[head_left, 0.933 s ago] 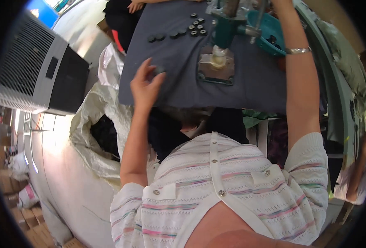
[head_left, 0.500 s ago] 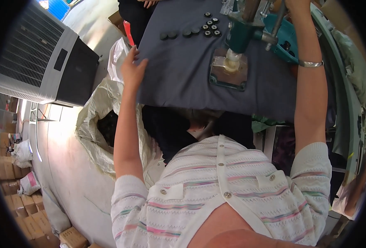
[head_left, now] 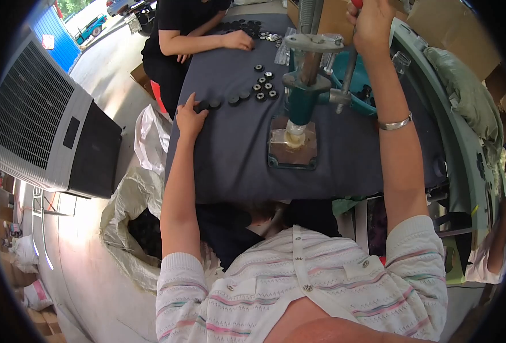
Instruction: The person assembles circular plastic components using a manual press machine.
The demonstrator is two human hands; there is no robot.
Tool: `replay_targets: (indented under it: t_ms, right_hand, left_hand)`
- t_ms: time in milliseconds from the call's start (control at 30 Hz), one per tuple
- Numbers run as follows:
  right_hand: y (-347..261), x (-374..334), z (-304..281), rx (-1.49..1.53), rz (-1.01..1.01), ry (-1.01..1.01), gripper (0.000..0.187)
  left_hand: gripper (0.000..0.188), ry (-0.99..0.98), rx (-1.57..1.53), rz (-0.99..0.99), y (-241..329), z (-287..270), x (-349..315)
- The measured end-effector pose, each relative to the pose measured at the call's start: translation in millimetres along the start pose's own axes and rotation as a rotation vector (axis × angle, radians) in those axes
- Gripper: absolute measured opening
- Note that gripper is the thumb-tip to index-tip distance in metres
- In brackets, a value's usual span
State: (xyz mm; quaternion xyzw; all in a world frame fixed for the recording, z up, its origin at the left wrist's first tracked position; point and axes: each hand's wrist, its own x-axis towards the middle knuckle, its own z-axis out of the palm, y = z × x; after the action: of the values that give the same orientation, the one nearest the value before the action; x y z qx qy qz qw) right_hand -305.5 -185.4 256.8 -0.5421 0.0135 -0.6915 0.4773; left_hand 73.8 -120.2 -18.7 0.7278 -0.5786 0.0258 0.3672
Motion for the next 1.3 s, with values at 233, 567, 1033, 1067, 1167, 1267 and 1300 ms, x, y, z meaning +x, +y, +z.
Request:
replay_targets:
  t_ms: [233, 567, 1033, 1067, 1167, 1267, 1300]
  right_hand:
    - [-0.6, 0.9, -4.4, 0.441, 0.067, -0.211, 0.020]
    - [-0.3, 9.1, 2.1, -0.507, -0.087, 0.244, 0.021]
    - [7.9, 10.1, 2.6, -0.481, -0.156, 0.186, 0.021]
    - [7.8, 10.4, 2.5, -0.481, -0.156, 0.185, 0.021]
    - [8.3, 10.5, 0.9, -0.474, -0.142, 0.205, 0.021]
    - [11.2, 14.0, -3.6, -0.409, -0.237, 0.194, 0.021]
    - [7.2, 10.7, 0.2, -0.437, -0.203, 0.185, 0.020]
  left_hand:
    - [0.073, 0.032, 0.009, 0.024, 1.1, 1.9, 2.1]
    - [0.070, 0.068, -0.233, -0.007, 39.0, -27.9, -38.1]
    - [0.076, -0.160, -0.442, 0.305, 193.7, -7.8, -112.8]
    - [0.076, -0.159, -0.442, 0.304, 194.7, -6.3, -113.4]
    - [0.076, -0.215, -0.506, 0.278, 197.6, -1.9, -115.6]
    - [0.074, -0.222, -0.592, 0.221, 197.9, 8.0, -118.9]
    - [0.074, -0.212, -0.657, 0.207, 198.2, 13.9, -119.4]
